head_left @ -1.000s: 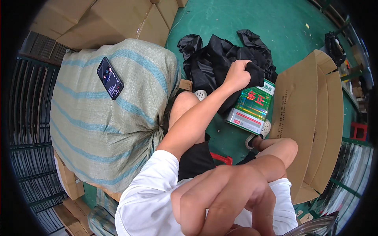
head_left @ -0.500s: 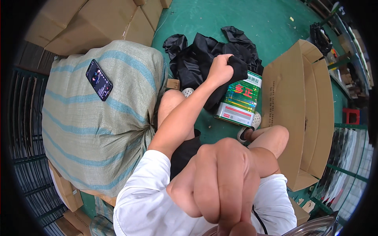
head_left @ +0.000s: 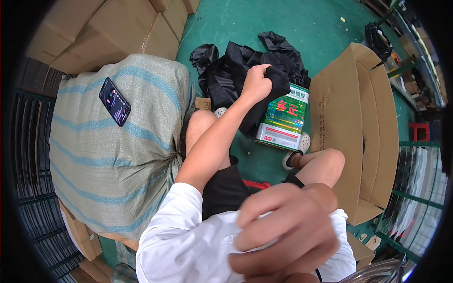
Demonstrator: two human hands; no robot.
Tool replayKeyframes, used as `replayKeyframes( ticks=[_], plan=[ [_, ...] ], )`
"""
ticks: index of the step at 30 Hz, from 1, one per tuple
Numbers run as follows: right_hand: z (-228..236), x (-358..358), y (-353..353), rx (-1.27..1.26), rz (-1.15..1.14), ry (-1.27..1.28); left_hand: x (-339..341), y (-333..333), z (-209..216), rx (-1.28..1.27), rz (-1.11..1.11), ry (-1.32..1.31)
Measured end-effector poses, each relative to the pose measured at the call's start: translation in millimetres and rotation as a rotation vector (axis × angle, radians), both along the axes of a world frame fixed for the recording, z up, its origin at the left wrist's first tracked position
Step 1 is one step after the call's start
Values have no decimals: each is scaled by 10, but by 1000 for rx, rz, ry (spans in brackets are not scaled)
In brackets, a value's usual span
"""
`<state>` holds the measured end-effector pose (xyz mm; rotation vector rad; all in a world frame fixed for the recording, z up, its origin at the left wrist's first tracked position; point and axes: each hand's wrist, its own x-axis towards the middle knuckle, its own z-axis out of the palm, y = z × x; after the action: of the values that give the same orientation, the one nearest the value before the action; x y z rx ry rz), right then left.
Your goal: Inspecting and organizing black protective covers in a warehouse.
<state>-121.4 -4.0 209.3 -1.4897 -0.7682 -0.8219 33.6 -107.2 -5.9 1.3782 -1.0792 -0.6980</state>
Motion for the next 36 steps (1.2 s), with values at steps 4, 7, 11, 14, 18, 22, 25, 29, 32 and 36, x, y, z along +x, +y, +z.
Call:
replayKeyframes(
  ticks=[4,7,11,14,18,22,25,29,32,36],
  plan=[
    [-140,-287,-232,-199,-162,-139,0,-24,-72,-24,-53,134],
    [-472,-662,-697,-83,-377,23,7,-27,-35,-80,-187,274],
    [-1573,-598,-1621,539,-855,422,56,71,-15,-57,-338,441],
    [-2246,-635,-1883,660,-883,901,70,124,-91,-9,-401,564],
    [-2439,-444,-1850,616,-574,972,50,121,-65,4,-481,681],
    [-2431,-314,-1629,514,-303,1138,59,175,-131,-64,-546,826],
    [-2446,-297,-1508,505,-289,1112,65,227,-75,-62,-498,804],
    [-2357,-314,-1514,535,-167,1142,106,292,-14,-88,-451,752],
    [-2316,-326,-1476,557,-116,1150,143,312,0,-117,-400,731],
    [-2385,-329,-1450,424,-98,1205,165,363,-14,-141,-377,717]
  ],
)
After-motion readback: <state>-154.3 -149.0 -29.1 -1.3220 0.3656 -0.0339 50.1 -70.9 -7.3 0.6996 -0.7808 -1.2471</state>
